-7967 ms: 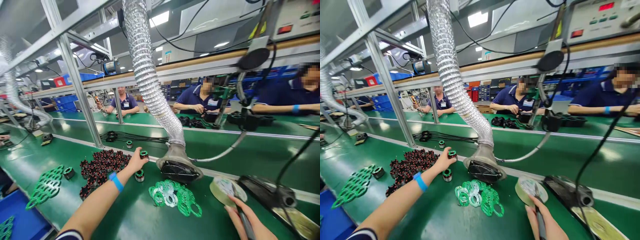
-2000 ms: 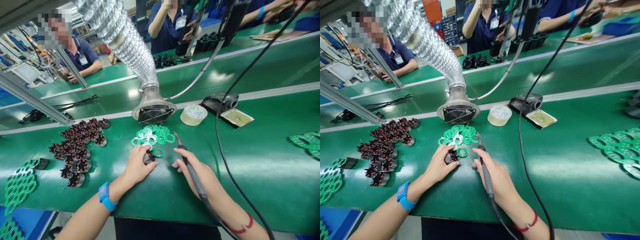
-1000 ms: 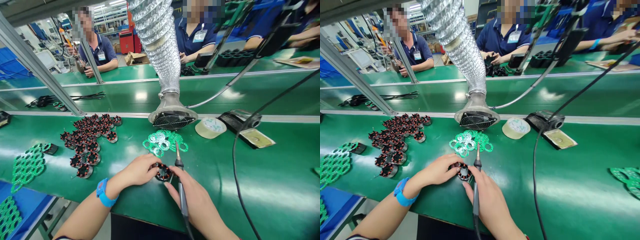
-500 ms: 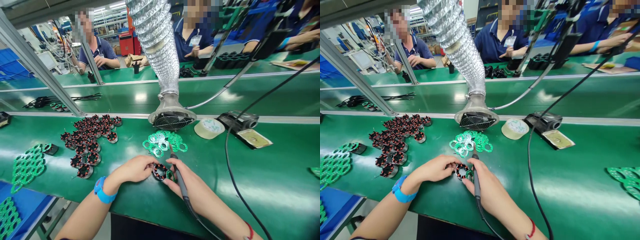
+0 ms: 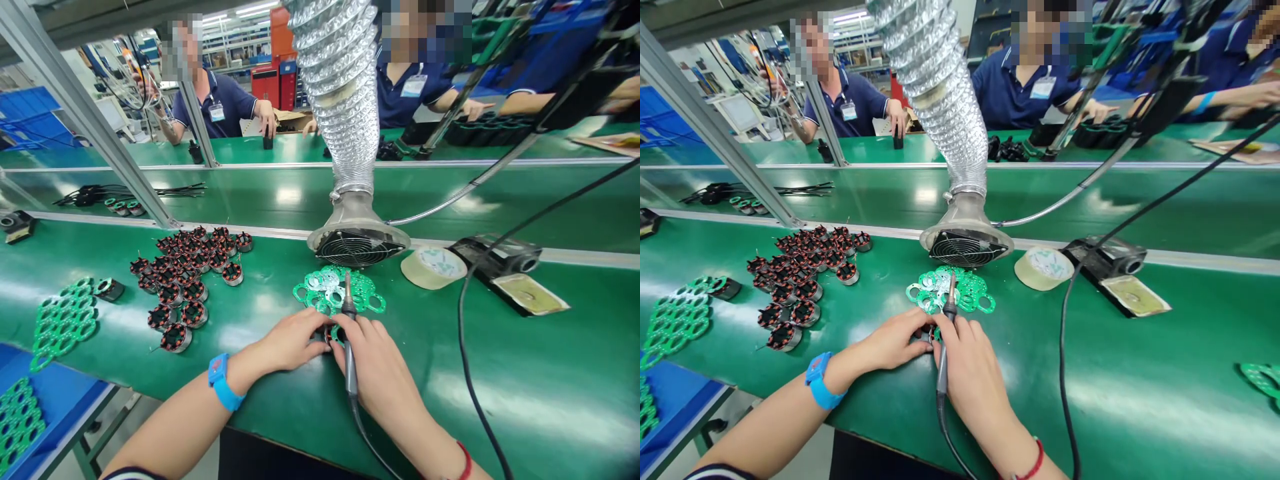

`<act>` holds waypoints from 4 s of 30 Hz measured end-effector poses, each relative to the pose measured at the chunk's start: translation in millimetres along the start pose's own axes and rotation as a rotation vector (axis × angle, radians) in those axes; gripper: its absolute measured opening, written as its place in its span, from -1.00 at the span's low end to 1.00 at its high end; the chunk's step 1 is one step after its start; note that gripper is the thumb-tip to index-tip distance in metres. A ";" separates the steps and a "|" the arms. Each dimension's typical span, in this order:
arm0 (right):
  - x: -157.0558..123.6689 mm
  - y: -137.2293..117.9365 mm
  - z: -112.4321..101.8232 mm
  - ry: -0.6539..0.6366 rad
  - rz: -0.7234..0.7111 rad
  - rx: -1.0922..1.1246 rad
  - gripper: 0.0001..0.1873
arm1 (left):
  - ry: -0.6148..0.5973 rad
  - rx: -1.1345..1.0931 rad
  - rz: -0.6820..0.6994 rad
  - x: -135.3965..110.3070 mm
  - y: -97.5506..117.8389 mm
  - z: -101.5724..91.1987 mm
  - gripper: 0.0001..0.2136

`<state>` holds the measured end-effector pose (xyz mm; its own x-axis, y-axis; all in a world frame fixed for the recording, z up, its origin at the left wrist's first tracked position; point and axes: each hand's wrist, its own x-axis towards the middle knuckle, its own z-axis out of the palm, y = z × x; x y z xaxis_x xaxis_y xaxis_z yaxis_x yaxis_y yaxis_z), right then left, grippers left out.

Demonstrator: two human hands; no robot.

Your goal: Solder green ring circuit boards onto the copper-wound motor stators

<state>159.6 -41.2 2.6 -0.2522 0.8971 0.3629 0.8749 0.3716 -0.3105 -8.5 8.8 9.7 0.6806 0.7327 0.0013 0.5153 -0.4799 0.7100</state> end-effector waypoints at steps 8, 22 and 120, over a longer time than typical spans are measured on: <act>-8.4 8.2 10.5 0.130 0.090 0.151 -0.67 | 0.069 -0.012 0.066 -1.1 -0.3 0.1 -0.60; -34.3 15.8 29.7 0.163 0.229 0.445 -0.64 | 0.054 0.360 0.035 5.0 24.6 20.1 -0.69; -29.7 20.4 7.7 0.373 0.172 0.621 -0.75 | 0.108 -0.186 -0.272 6.9 5.4 -4.5 -0.88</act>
<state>181.8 -58.5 -21.3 0.1208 0.8549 0.5045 0.4670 0.3995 -0.7888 -3.3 13.4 16.8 0.4672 0.8733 -0.1380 0.5594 -0.1711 0.8110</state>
